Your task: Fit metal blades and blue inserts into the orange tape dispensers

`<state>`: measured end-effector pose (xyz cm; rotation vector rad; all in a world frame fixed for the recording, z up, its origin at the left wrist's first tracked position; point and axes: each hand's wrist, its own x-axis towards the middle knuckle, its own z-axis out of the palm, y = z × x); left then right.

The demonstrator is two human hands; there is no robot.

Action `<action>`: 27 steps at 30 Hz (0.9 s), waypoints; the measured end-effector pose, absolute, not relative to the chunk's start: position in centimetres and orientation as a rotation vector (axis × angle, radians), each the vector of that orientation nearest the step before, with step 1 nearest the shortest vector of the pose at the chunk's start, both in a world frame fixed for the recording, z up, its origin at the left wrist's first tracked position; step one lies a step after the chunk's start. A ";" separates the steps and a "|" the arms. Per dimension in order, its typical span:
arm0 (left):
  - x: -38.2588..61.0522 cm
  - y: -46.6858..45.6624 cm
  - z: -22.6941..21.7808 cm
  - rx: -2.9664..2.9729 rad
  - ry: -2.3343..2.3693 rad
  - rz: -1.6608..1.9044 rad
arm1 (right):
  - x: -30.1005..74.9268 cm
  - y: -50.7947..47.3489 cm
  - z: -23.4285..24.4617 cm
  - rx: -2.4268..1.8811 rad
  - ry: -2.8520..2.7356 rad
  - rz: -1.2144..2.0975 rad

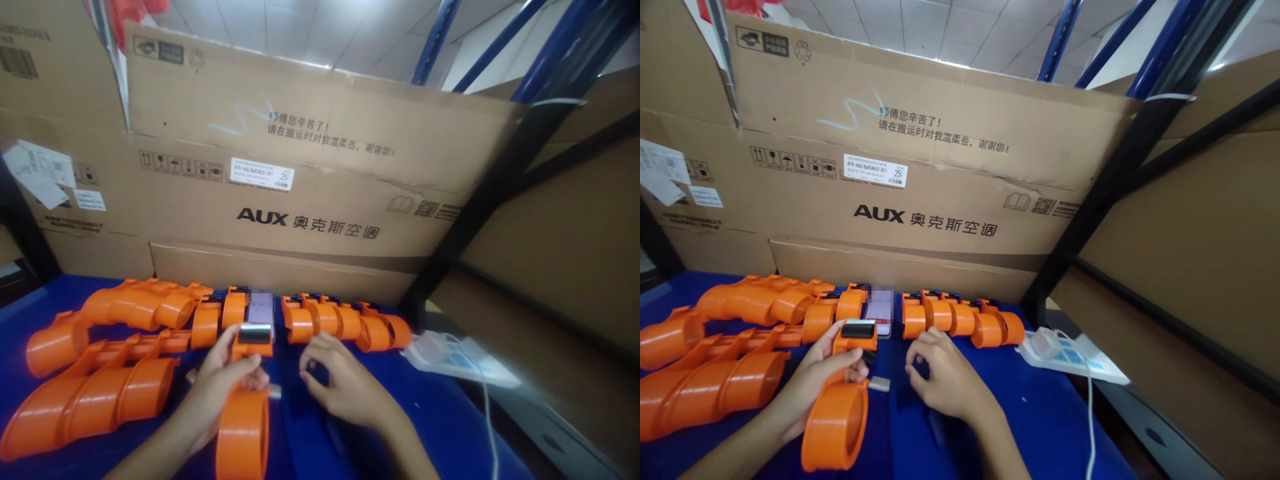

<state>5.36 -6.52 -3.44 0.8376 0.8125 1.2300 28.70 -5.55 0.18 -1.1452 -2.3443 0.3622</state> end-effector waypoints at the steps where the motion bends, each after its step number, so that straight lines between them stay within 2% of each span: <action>1: 5.3 -6.5 -3.5 0.835 0.820 1.224 | 29.0 -5.6 0.1 -1.180 -2.393 0.360; 11: 4.9 -6.5 -3.3 0.852 0.828 1.202 | 30.1 -5.8 -2.1 -1.470 -2.492 0.424; 20: 5.3 -6.5 -3.6 0.817 0.826 1.170 | 28.2 -5.2 -1.1 -1.317 -2.141 0.451; 27: 5.5 -6.5 -3.9 0.861 0.846 1.155 | 25.8 -5.9 -2.1 -1.070 -1.712 0.737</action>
